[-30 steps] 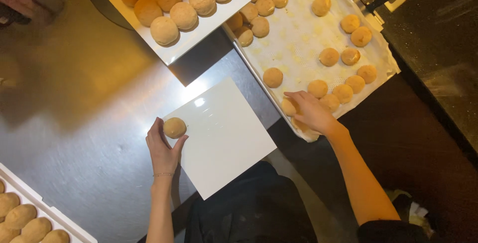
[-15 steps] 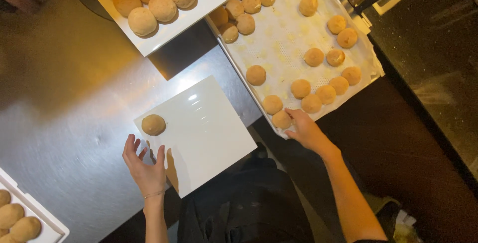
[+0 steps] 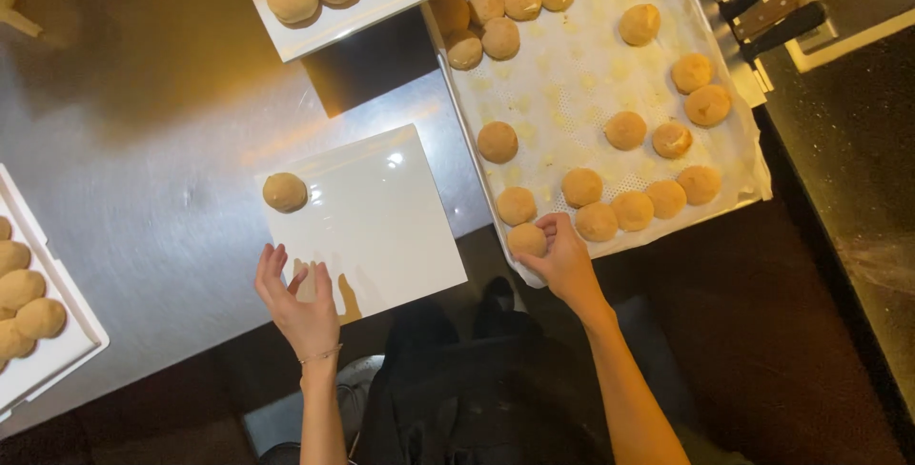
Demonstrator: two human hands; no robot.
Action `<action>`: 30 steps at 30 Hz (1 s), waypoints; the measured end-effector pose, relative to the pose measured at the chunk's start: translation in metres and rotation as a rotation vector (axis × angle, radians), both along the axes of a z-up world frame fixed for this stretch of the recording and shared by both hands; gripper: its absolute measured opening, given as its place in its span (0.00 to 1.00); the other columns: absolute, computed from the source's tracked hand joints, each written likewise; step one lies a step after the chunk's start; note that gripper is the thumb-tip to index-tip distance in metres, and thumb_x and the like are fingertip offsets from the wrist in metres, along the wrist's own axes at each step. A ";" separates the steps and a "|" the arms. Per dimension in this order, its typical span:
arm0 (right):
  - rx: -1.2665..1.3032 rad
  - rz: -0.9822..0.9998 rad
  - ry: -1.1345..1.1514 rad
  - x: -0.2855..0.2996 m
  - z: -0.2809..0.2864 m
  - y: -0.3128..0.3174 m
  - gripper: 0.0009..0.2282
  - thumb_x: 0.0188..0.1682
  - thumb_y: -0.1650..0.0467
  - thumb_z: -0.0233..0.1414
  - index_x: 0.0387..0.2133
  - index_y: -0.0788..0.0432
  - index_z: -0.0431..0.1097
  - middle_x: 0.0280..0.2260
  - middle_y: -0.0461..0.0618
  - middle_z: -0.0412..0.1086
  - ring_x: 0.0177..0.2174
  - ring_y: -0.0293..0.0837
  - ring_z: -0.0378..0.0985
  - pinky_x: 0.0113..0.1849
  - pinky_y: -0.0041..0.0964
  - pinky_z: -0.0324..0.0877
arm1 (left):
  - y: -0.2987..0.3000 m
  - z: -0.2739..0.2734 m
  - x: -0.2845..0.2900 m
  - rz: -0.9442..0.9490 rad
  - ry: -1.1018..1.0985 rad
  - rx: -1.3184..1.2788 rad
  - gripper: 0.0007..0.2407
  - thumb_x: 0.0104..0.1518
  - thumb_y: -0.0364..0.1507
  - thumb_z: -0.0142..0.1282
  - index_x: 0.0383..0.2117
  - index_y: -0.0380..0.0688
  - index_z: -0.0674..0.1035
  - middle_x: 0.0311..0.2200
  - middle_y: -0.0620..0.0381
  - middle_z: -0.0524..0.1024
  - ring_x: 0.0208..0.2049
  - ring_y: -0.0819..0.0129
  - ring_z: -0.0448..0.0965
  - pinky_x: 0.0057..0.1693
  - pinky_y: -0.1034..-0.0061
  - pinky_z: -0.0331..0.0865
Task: Transfer small round pastries from a large baking tray onto several smaller white square display plates.
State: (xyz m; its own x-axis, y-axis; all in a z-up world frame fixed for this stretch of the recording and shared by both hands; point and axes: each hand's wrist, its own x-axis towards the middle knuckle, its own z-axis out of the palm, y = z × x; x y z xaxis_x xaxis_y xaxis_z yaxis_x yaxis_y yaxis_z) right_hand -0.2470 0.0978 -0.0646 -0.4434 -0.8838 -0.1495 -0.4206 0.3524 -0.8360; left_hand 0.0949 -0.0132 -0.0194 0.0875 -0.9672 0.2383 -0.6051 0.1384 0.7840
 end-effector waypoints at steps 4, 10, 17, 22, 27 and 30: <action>-0.031 0.037 0.165 0.000 0.004 0.005 0.28 0.34 0.68 0.70 0.48 0.61 0.67 0.37 0.56 0.72 0.38 0.49 0.76 0.41 0.40 0.72 | -0.008 -0.002 0.002 -0.001 0.041 0.043 0.22 0.61 0.22 0.59 0.62 0.36 0.68 0.67 0.43 0.60 0.63 0.55 0.70 0.57 0.68 0.77; -0.134 0.011 -0.136 0.025 0.031 -0.024 0.27 0.39 0.69 0.68 0.52 0.61 0.65 0.45 0.56 0.70 0.44 0.44 0.76 0.45 0.36 0.72 | -0.081 -0.029 0.037 -0.093 -0.035 0.094 0.26 0.57 0.25 0.64 0.62 0.41 0.66 0.64 0.45 0.62 0.63 0.53 0.68 0.61 0.63 0.71; 0.090 0.145 -0.303 0.154 0.050 -0.189 0.24 0.44 0.67 0.65 0.52 0.63 0.67 0.42 0.54 0.74 0.41 0.41 0.78 0.41 0.34 0.75 | -0.147 -0.010 0.046 -0.429 -0.221 0.113 0.28 0.46 0.29 0.69 0.55 0.40 0.70 0.60 0.47 0.65 0.62 0.51 0.63 0.67 0.59 0.62; 0.056 0.025 -0.415 0.170 0.018 -0.227 0.25 0.44 0.68 0.65 0.53 0.63 0.66 0.42 0.54 0.75 0.41 0.41 0.79 0.42 0.33 0.76 | -0.164 -0.020 0.044 -0.628 -0.524 -0.162 0.11 0.50 0.29 0.66 0.38 0.41 0.79 0.59 0.50 0.70 0.64 0.53 0.63 0.70 0.53 0.54; -0.021 -0.074 -0.536 0.173 0.013 -0.220 0.25 0.45 0.68 0.63 0.54 0.63 0.64 0.43 0.54 0.75 0.42 0.40 0.79 0.43 0.32 0.76 | -0.174 -0.027 0.048 -0.742 -0.621 -0.352 0.04 0.55 0.26 0.59 0.31 0.39 0.80 0.60 0.49 0.71 0.67 0.54 0.63 0.72 0.53 0.53; -0.068 -0.124 -0.561 0.170 0.015 -0.210 0.25 0.45 0.69 0.63 0.55 0.64 0.64 0.44 0.55 0.74 0.42 0.40 0.79 0.42 0.33 0.76 | -0.171 -0.033 0.046 -0.754 -0.693 -0.432 0.04 0.57 0.25 0.56 0.34 0.37 0.81 0.63 0.49 0.70 0.68 0.56 0.62 0.73 0.55 0.53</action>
State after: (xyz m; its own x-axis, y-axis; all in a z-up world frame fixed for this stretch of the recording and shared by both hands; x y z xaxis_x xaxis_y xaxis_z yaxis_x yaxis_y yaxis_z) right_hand -0.0774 -0.1119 -0.0496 -0.4132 -0.8463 -0.3362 0.1346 0.3083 -0.9417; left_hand 0.1406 -0.1845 -0.0525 -0.7704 -0.5404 0.3382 -0.5394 0.8353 0.1060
